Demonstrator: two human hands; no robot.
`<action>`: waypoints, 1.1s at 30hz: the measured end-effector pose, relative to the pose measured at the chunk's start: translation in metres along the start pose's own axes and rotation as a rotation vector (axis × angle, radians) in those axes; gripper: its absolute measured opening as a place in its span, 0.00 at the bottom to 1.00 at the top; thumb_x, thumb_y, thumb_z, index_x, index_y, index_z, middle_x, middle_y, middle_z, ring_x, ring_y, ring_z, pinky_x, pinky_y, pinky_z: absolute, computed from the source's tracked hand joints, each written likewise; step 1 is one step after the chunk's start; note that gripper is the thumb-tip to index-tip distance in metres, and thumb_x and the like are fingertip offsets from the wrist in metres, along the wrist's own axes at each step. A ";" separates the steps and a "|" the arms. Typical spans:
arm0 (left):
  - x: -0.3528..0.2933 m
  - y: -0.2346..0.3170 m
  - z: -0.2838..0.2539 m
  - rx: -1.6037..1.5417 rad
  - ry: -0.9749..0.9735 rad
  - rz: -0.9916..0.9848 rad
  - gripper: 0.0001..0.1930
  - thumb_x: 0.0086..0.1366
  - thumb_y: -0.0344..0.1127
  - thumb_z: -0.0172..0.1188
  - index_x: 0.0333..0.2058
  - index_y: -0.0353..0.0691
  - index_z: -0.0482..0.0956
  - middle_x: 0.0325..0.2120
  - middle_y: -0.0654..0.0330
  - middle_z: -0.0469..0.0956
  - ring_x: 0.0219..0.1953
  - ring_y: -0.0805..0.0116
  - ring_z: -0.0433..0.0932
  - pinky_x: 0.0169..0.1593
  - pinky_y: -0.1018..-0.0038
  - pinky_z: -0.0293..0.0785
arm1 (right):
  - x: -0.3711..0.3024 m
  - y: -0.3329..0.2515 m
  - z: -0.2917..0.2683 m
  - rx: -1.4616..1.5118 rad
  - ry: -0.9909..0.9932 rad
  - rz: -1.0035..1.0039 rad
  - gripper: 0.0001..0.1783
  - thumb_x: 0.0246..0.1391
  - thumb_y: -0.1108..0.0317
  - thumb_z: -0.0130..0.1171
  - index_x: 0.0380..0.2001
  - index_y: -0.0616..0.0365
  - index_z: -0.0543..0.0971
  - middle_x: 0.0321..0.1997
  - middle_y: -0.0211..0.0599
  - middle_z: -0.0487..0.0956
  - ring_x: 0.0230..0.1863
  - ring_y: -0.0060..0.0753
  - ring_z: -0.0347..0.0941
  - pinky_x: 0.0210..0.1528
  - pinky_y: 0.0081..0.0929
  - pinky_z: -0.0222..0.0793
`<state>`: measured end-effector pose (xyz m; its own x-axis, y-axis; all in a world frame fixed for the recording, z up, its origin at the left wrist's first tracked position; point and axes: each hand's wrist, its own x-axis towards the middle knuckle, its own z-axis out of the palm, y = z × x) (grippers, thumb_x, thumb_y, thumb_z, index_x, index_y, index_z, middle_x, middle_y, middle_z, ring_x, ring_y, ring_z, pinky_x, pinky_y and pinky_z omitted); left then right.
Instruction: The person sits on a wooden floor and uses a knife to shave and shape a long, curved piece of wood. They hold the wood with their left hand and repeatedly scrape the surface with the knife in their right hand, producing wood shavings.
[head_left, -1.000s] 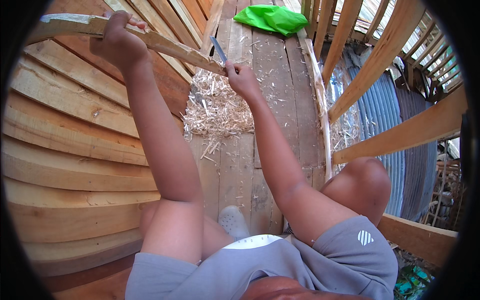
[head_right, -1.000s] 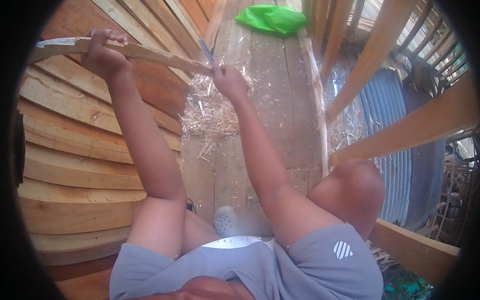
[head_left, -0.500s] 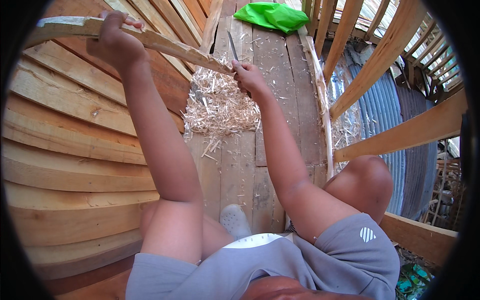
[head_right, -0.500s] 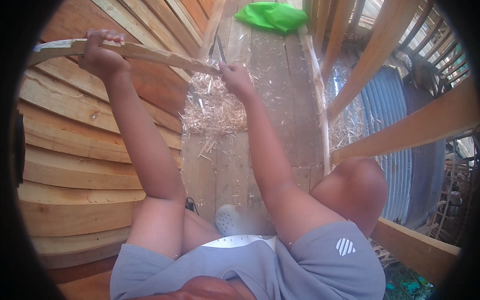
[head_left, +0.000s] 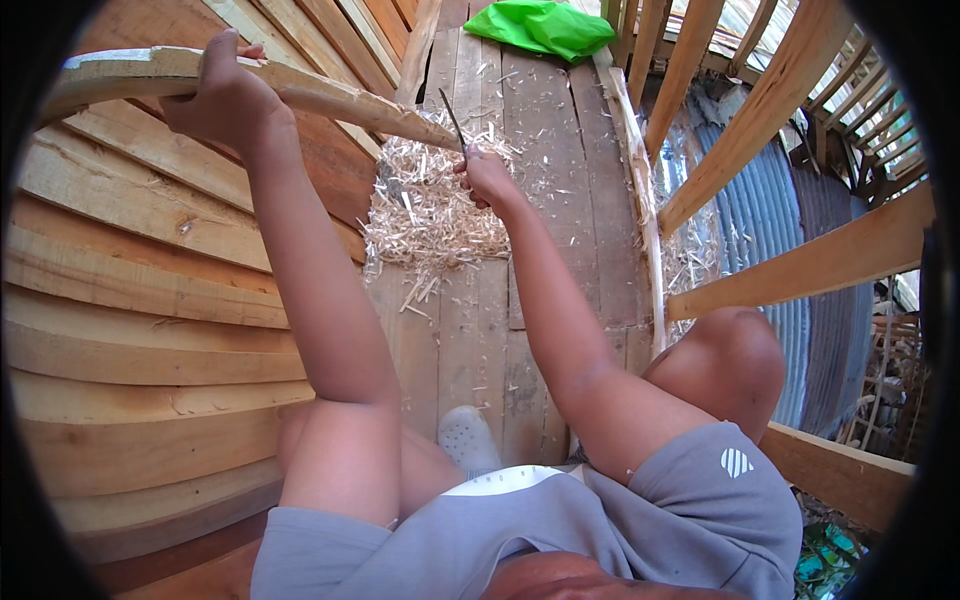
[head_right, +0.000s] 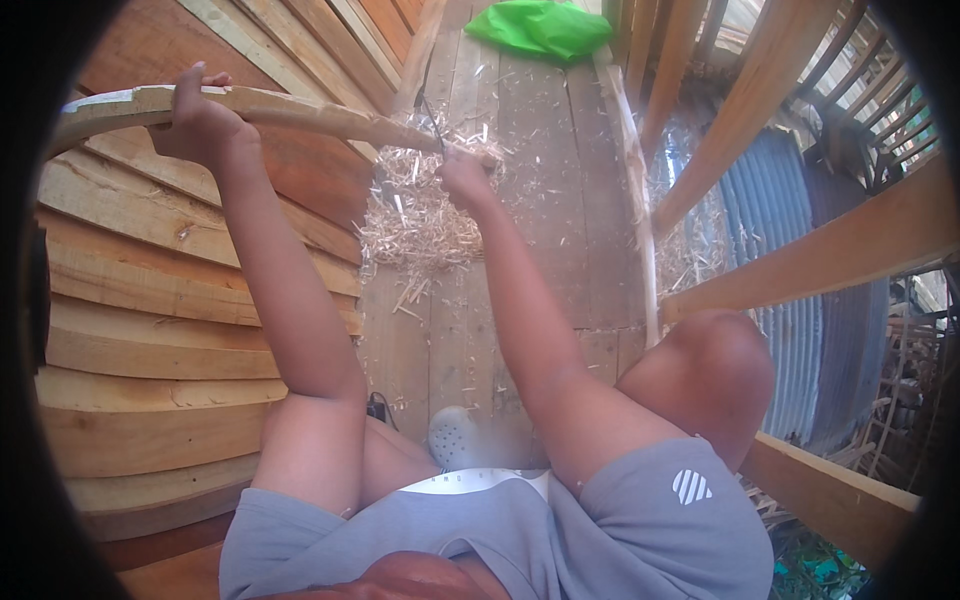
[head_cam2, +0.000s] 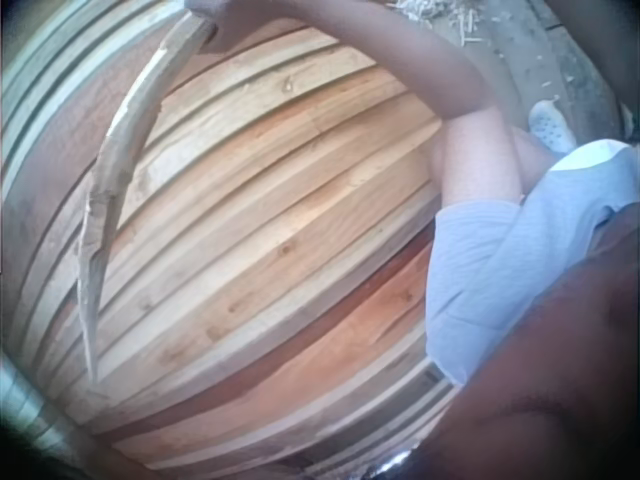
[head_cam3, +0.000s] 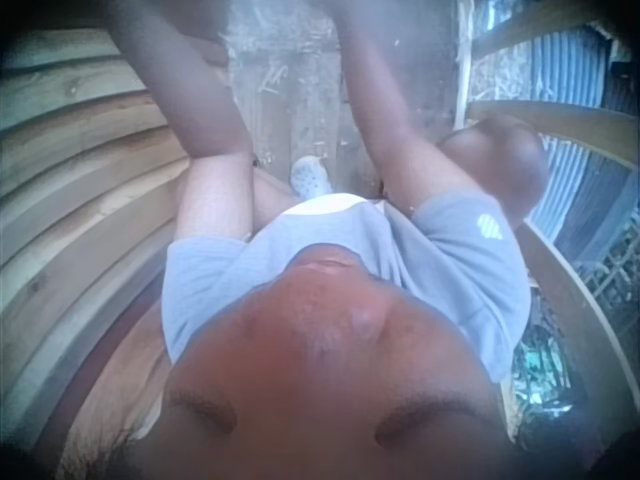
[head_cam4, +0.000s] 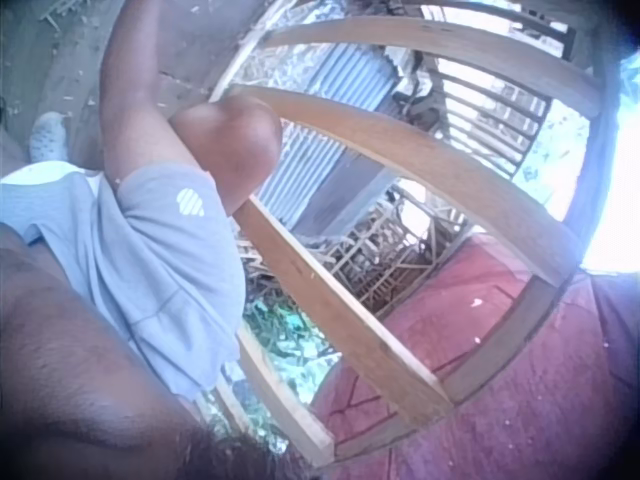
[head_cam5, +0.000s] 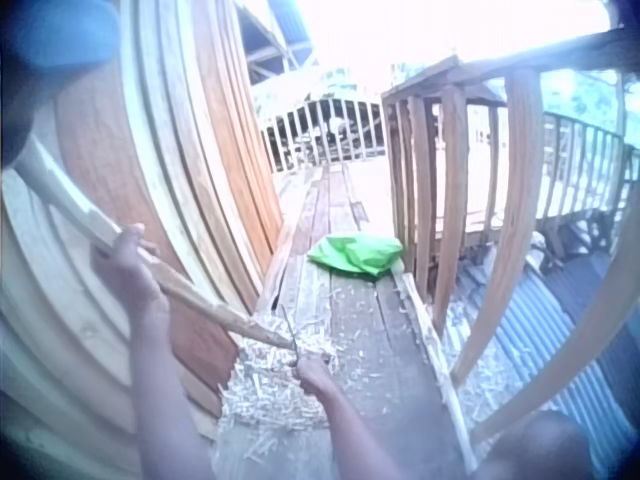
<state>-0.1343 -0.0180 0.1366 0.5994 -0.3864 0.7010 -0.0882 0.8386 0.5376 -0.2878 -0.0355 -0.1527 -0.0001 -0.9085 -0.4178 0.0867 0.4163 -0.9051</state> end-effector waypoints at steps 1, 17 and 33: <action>-0.004 -0.003 0.000 0.035 -0.020 0.050 0.16 0.52 0.20 0.58 0.40 0.28 0.65 0.21 0.54 0.72 0.22 0.64 0.76 0.28 0.69 0.76 | 0.001 0.002 -0.002 -0.006 -0.011 0.006 0.25 0.68 0.49 0.46 0.43 0.62 0.80 0.24 0.32 0.76 0.18 0.24 0.67 0.20 0.27 0.64; -0.045 -0.041 0.001 -0.082 -0.163 -0.099 0.13 0.56 0.28 0.67 0.27 0.40 0.67 0.17 0.61 0.70 0.15 0.70 0.72 0.19 0.71 0.74 | 0.035 0.045 -0.019 -0.116 0.174 0.187 0.30 0.65 0.50 0.31 0.32 0.66 0.75 0.26 0.47 0.74 0.27 0.40 0.69 0.32 0.41 0.64; -0.015 -0.060 -0.028 0.003 -0.064 -0.243 0.08 0.50 0.22 0.54 0.27 0.39 0.65 0.16 0.59 0.68 0.15 0.70 0.68 0.22 0.73 0.72 | -0.036 -0.054 0.035 -0.368 0.262 -0.263 0.34 0.60 0.51 0.36 0.38 0.74 0.81 0.44 0.72 0.78 0.51 0.71 0.73 0.60 0.52 0.64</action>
<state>-0.1162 -0.0519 0.0805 0.5514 -0.6003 0.5793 0.0497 0.7168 0.6955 -0.2577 -0.0266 -0.0862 -0.2280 -0.9642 -0.1354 -0.3056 0.2028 -0.9303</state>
